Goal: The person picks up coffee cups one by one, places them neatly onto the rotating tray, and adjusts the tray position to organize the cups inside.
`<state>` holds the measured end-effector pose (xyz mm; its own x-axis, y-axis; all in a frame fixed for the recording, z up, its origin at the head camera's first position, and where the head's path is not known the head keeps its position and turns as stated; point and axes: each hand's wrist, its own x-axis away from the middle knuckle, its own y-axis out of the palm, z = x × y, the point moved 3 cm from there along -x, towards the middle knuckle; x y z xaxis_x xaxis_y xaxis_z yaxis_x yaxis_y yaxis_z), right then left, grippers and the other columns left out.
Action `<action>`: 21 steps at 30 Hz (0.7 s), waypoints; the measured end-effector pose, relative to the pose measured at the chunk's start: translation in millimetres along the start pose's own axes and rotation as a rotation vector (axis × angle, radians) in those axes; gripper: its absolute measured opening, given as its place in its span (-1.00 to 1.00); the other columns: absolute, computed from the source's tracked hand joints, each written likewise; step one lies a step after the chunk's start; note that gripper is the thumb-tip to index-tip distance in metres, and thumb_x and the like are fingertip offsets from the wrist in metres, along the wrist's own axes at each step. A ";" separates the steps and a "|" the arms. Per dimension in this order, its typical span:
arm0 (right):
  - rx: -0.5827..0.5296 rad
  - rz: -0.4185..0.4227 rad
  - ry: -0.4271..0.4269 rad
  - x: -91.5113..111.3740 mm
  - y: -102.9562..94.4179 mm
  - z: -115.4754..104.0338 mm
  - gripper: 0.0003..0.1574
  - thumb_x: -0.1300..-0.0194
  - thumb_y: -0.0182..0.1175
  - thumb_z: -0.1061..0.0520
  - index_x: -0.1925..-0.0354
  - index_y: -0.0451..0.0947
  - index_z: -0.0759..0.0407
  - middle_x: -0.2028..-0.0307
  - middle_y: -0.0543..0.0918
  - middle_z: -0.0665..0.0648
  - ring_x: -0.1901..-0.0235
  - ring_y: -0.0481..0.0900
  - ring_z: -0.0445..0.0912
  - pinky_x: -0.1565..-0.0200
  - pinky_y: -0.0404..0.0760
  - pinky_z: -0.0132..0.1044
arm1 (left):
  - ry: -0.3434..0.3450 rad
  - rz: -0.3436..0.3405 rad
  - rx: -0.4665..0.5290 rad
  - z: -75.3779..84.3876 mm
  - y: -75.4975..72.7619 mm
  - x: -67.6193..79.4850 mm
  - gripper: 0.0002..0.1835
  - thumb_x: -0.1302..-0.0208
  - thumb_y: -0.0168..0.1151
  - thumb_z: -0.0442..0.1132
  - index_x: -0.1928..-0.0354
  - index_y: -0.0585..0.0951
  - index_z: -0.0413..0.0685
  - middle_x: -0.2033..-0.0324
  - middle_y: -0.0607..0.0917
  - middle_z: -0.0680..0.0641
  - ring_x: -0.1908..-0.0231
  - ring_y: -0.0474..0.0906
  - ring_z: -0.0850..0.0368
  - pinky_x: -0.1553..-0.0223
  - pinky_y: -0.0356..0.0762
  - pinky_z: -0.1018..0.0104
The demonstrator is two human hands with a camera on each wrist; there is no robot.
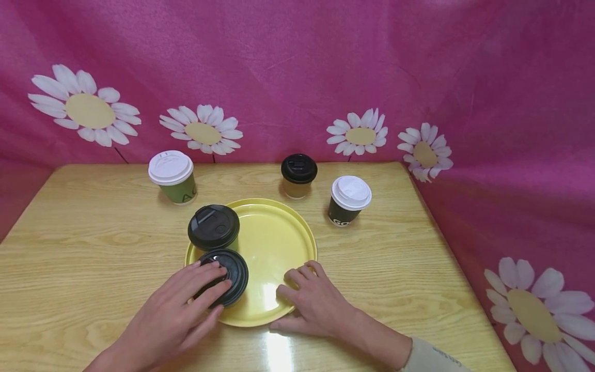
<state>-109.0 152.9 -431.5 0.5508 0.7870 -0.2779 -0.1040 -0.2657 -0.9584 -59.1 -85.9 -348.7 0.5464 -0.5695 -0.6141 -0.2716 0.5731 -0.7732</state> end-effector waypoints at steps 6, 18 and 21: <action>-0.003 0.023 -0.011 0.1 0.4 0.5 -0.35 0.03 0.06 -0.55 0.28 0.46 -0.08 0.23 0.44 -0.03 0.19 0.36 -0.08 -0.02 0.23 -0.02 | -0.004 -0.012 -0.003 -0.2 0.0 -0.1 -0.60 -0.32 -0.13 -0.08 0.06 0.58 -0.18 -0.03 0.51 -0.14 -0.10 0.38 -0.04 -0.15 0.27 -0.01; -0.009 -0.016 0.025 0.0 0.2 -2.7 -0.37 0.03 0.06 -0.55 0.29 0.45 -0.11 0.23 0.42 -0.05 0.18 0.34 -0.09 -0.04 0.19 -0.06 | -0.013 -0.037 -0.014 -1.4 -0.1 -3.1 -0.59 -0.32 -0.15 -0.09 0.05 0.56 -0.20 -0.01 0.50 -0.16 -0.10 0.37 -0.04 -0.13 0.30 0.00; -0.008 -0.009 0.027 -0.4 -0.4 -3.4 -0.37 0.04 0.07 -0.55 0.29 0.46 -0.11 0.24 0.42 -0.05 0.18 0.34 -0.09 -0.03 0.20 -0.05 | -0.018 -0.034 -0.017 -1.4 0.3 -3.2 -0.59 -0.32 -0.16 -0.09 0.05 0.56 -0.20 -0.01 0.50 -0.16 -0.10 0.37 -0.04 -0.14 0.30 0.01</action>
<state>-106.3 150.8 -430.8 0.5736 0.7742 -0.2676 -0.0925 -0.2634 -0.9602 -62.0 -84.8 -347.2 0.5699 -0.5774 -0.5847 -0.2664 0.5432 -0.7962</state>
